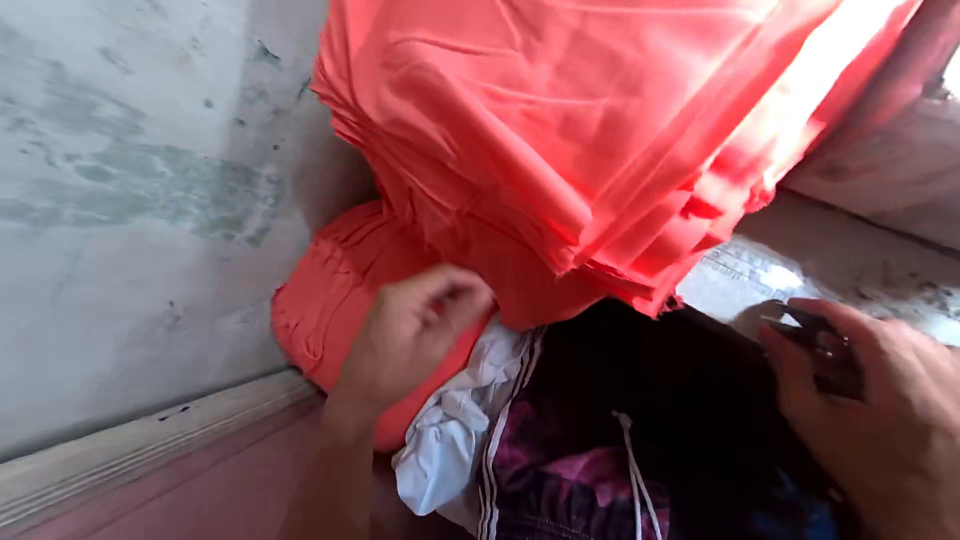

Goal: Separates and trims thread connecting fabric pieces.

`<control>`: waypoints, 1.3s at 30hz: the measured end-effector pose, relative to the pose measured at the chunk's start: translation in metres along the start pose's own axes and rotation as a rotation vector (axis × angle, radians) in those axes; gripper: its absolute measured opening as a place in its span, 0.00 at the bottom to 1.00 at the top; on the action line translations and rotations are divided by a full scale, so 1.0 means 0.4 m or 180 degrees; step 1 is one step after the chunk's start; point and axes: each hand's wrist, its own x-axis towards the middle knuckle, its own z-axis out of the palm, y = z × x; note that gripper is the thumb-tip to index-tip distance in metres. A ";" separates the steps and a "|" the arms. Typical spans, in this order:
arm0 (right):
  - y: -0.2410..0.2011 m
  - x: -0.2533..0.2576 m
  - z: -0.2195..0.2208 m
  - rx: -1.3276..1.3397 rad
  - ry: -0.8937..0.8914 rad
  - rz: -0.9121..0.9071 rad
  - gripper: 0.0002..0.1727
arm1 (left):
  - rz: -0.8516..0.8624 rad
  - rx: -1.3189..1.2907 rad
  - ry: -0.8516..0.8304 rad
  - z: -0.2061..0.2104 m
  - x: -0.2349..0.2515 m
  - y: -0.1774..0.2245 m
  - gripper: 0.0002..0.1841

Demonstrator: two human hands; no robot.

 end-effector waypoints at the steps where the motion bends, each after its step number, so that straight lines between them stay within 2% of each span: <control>1: -0.001 0.003 0.001 -0.0004 -0.0010 0.0019 0.23 | -0.0203 0.0263 0.0628 0.001 0.026 -0.010 0.17; 3: -0.006 0.007 0.003 0.0094 0.0003 0.0057 0.25 | -0.0487 -0.0068 0.1204 0.021 0.068 -0.023 0.20; 5: -0.027 0.010 -0.003 0.0360 0.0025 0.0096 0.25 | -0.0468 -0.0939 0.1459 0.061 0.099 -0.029 0.18; 9: -0.169 0.017 -0.044 0.1479 -0.0396 0.0033 0.14 | -0.0471 -0.1712 0.1740 0.094 0.116 -0.052 0.16; 12: -0.301 0.043 -0.021 0.1931 -0.0713 -0.0246 0.13 | -0.0417 -0.1369 0.1549 0.077 0.095 -0.059 0.05; 16: -0.387 0.126 0.040 0.1673 -0.0611 -0.0604 0.16 | 0.0104 -0.0325 0.1403 0.045 0.036 -0.038 0.14; 19: -0.442 0.193 0.061 0.1156 -0.0539 -0.0711 0.16 | 0.0311 -0.0101 0.1437 0.027 -0.007 -0.014 0.17; 25: -0.488 0.254 0.122 0.1109 -0.0180 -0.0830 0.15 | 0.0449 -0.0307 0.1400 0.035 -0.046 -0.002 0.14; 30: -0.510 0.283 0.142 0.1299 -0.0262 -0.0762 0.14 | 0.0527 -0.0393 0.1186 0.041 -0.065 0.001 0.14; 34: -0.462 0.219 0.135 0.1526 -0.0373 -0.0597 0.15 | 0.0210 -0.0368 0.0950 0.030 -0.095 -0.013 0.15; 39: -0.411 0.141 0.124 0.1236 -0.0571 -0.0302 0.14 | 0.0082 -0.0523 0.0655 0.048 -0.097 -0.061 0.16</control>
